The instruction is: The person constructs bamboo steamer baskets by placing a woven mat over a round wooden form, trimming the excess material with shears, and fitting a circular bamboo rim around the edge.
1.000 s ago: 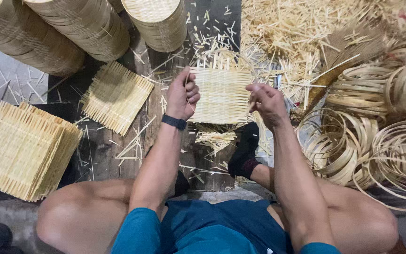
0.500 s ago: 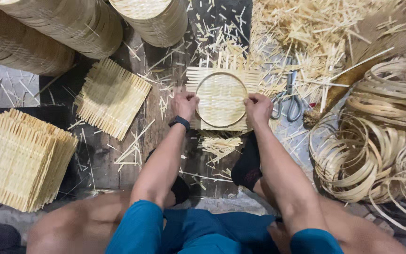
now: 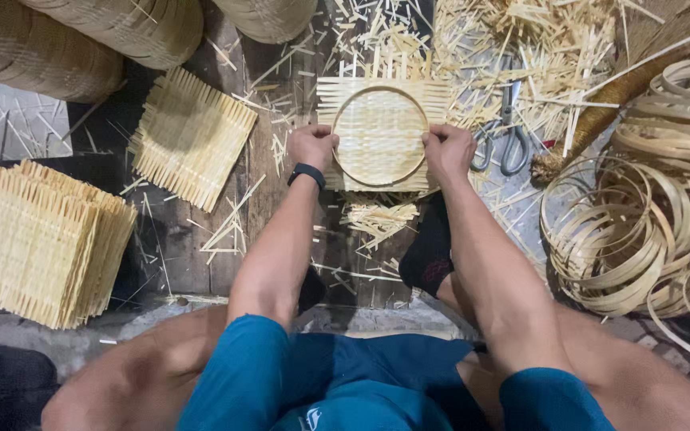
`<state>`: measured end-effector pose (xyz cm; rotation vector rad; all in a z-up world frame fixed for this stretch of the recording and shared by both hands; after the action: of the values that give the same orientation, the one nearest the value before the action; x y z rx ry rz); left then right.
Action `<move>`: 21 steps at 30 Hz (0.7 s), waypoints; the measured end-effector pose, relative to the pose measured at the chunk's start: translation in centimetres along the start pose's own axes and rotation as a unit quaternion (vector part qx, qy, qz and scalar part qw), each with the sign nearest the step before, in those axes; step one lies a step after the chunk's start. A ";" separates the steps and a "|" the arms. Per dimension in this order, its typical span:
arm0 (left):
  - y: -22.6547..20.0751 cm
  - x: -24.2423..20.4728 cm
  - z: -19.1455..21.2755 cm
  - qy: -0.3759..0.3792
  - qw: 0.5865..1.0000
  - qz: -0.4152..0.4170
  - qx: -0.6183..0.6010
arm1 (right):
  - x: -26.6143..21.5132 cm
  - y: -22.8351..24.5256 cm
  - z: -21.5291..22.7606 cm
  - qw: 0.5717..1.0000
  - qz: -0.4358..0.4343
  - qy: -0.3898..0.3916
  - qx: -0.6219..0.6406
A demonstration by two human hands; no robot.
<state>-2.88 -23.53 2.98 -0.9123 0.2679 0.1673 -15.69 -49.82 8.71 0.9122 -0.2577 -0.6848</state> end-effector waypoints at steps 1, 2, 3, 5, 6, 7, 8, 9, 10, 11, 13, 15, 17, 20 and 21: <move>0.3 0.1 -0.1 0.001 1.000 0.002 -0.008 | 0.0 -0.1 0.0 1.000 -0.002 0.001 -0.001; 0.6 0.0 -0.1 0.002 1.000 0.005 -0.015 | -0.1 -0.3 0.0 1.000 -0.021 0.003 0.001; 0.7 0.1 -0.1 0.003 1.000 0.004 -0.016 | 0.1 -0.3 -0.1 0.999 -0.037 0.004 0.003; 1.0 0.5 -0.1 0.016 1.000 -0.004 -0.002 | 0.2 -0.5 -0.2 0.999 -0.038 0.000 -0.018; 1.2 0.8 -0.2 0.016 1.000 -0.006 -0.003 | 0.3 -0.7 -0.3 0.999 -0.039 -0.003 -0.038; 1.6 1.1 -0.3 0.028 1.000 -0.004 -0.012 | 0.4 -1.0 -0.3 0.999 -0.038 -0.004 -0.038; 2.2 1.4 -0.5 0.040 0.999 -0.002 -0.021 | 0.4 -1.4 -0.3 0.999 -0.035 0.006 -0.029; 2.8 1.9 -0.8 0.039 0.999 -0.005 -0.023 | 0.6 -1.9 -0.4 0.999 -0.031 0.014 -0.020; 3.4 2.2 -1.1 0.035 0.999 -0.003 -0.039 | 0.6 -2.3 -0.6 0.999 -0.028 0.011 -0.020; 3.9 2.6 -1.6 0.028 0.998 -0.001 -0.057 | 0.9 -2.8 -0.8 0.998 -0.052 0.020 -0.003; 4.9 3.1 -2.3 0.036 0.997 0.016 -0.059 | 1.1 -3.6 -1.1 0.997 -0.066 0.026 0.015; 5.3 3.4 -2.5 0.043 0.997 0.029 -0.063 | 1.2 -4.1 -1.2 0.996 -0.086 0.031 0.012; 5.5 3.2 -2.7 0.058 0.992 0.044 -0.105 | 1.2 -4.1 -1.4 0.997 -0.070 0.029 0.013; 5.3 3.0 -3.1 0.042 0.994 0.053 -0.087 | 1.5 -4.2 -1.1 0.994 -0.102 0.049 0.012; 5.5 3.1 -3.0 0.038 0.994 0.051 -0.089 | 1.4 -4.6 -1.4 0.986 -0.152 0.064 0.013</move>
<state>-1.79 -22.55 -3.87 -1.0845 0.3747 0.2546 -15.98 -51.77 4.11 1.0271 -0.0116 -0.9017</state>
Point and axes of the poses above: each hand's wrist, its own x-axis towards the middle knuckle, its own z-axis out of the back of the hand, y = z × x, the point moved 2 cm from there along x, towards the middle knuckle, and after that the axes turned 3 degrees about x, right-handed, at the moved point
